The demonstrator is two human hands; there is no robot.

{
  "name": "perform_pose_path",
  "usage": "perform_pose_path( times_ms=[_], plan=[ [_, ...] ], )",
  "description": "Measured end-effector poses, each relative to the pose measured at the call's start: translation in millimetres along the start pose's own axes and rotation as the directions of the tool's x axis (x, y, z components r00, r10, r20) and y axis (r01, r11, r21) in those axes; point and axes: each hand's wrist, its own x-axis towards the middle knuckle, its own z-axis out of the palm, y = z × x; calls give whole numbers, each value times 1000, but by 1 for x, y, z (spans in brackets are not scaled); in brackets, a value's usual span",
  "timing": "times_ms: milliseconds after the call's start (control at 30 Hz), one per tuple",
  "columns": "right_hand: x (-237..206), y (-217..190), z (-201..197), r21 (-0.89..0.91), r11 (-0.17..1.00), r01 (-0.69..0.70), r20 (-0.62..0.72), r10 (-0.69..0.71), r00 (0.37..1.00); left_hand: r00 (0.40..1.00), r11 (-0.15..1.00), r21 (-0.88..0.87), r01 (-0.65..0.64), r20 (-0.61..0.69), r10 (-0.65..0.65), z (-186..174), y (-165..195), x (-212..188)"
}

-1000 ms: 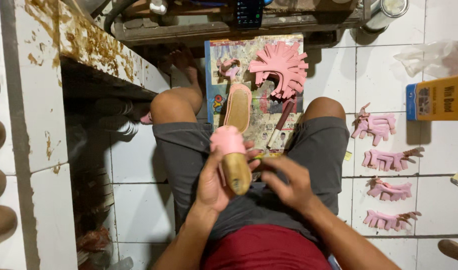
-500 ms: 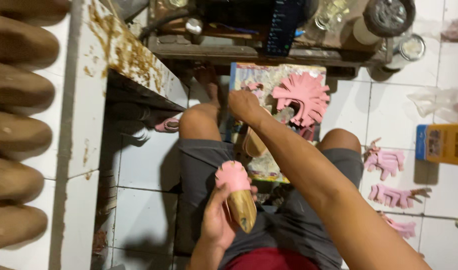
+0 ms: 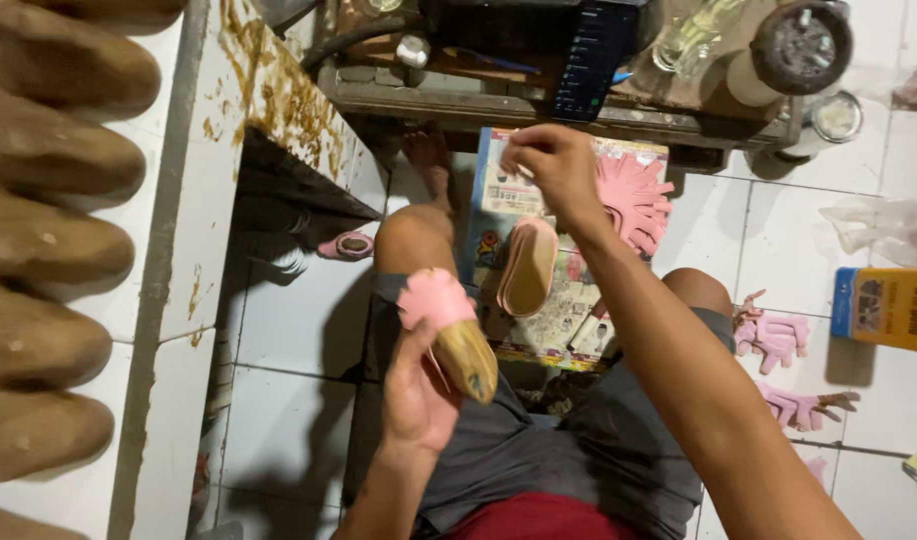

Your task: The person sits on the floor and assembles a pink sandal by wrapping a pink strap around a wooden last. They use a cylindrical tool to press and smooth the strap into place, then remove the last and inspect the finished sandal.

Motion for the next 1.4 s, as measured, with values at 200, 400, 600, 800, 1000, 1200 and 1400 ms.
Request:
perform_pose_path(
  times_ms=[200, 400, 600, 800, 1000, 1200, 1400],
  plan=[
    [-145, -59, -69, 781, 599, -176, 190, 40, 981, 998, 998, -13, -66, -6, 66, -17, -14, 29],
    [-232, -37, -70, 762, 645, -63, 72, 12, 997, 999, 999, 46, -8, 33, 7, 2, -53, 35],
    [-260, -18, -82, 344, 937, 63, -132, -18, 991, 997, 993, 114, 4, 82, -13, 34, -64, 22],
    [-260, -46, -115, -131, 951, 282, 100, -270, 958, 991, 978, 200, -50, 133, 23, 29, -61, 27],
    [-255, -107, -129, -538, 790, 295, 263, -175, 949, 989, 958, 275, -85, 142, 47, 21, -58, 30],
    [-245, -114, -121, -534, 743, 403, 203, -350, 915, 978, 931, 322, -170, 169, 120, 24, -51, 33],
    [-242, -89, -93, -464, 751, 471, 163, -450, 878, 973, 923, 354, -150, 217, 75, 29, -65, 23]
  ],
)
